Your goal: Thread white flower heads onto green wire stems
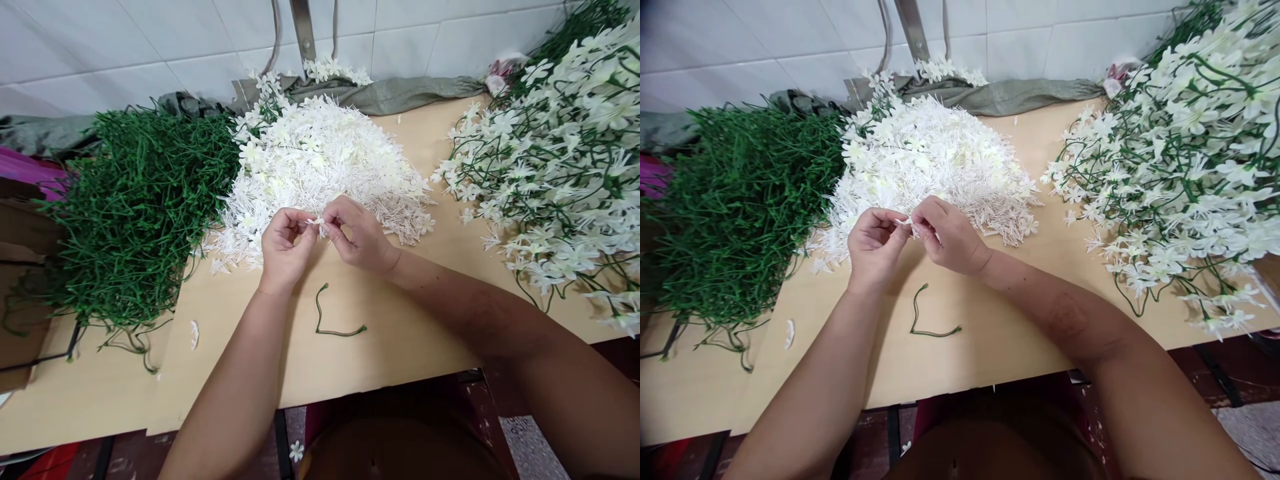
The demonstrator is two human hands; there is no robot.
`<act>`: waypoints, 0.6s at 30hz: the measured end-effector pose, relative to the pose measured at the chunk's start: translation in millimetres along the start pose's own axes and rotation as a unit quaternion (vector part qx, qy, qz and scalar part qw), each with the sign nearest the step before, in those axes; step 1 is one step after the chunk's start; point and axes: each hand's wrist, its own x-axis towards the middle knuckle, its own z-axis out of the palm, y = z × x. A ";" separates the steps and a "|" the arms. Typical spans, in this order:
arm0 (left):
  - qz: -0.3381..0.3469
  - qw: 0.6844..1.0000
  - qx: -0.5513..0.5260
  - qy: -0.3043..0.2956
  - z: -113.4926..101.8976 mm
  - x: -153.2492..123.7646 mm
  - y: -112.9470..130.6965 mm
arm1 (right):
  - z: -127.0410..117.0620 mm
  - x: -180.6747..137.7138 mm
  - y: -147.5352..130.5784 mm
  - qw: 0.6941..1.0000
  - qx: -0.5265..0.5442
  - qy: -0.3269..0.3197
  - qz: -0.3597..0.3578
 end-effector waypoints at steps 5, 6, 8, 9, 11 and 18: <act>-0.001 0.999 0.000 0.036 4.3 -0.8 0.6 | 1.6 -2.6 1.3 0.999 0.004 -0.036 0.017; -0.001 0.999 0.002 0.044 4.5 -0.8 0.1 | 2.5 -3.5 1.8 0.998 0.012 -0.045 0.034; -0.008 0.999 0.003 0.050 4.7 -0.7 -1.3 | 4.0 -5.5 2.8 0.995 0.035 -0.066 0.070; -0.016 0.999 0.000 0.046 4.5 -0.6 -2.0 | 4.5 -6.3 3.4 0.992 0.046 -0.075 0.085; -0.034 0.999 -0.006 0.028 3.8 -0.3 -2.7 | 4.2 -7.2 4.5 0.989 0.055 -0.088 0.107; -0.033 0.997 0.049 -0.052 -9.4 2.7 2.4 | -2.6 -2.9 11.7 0.983 0.034 -0.088 0.157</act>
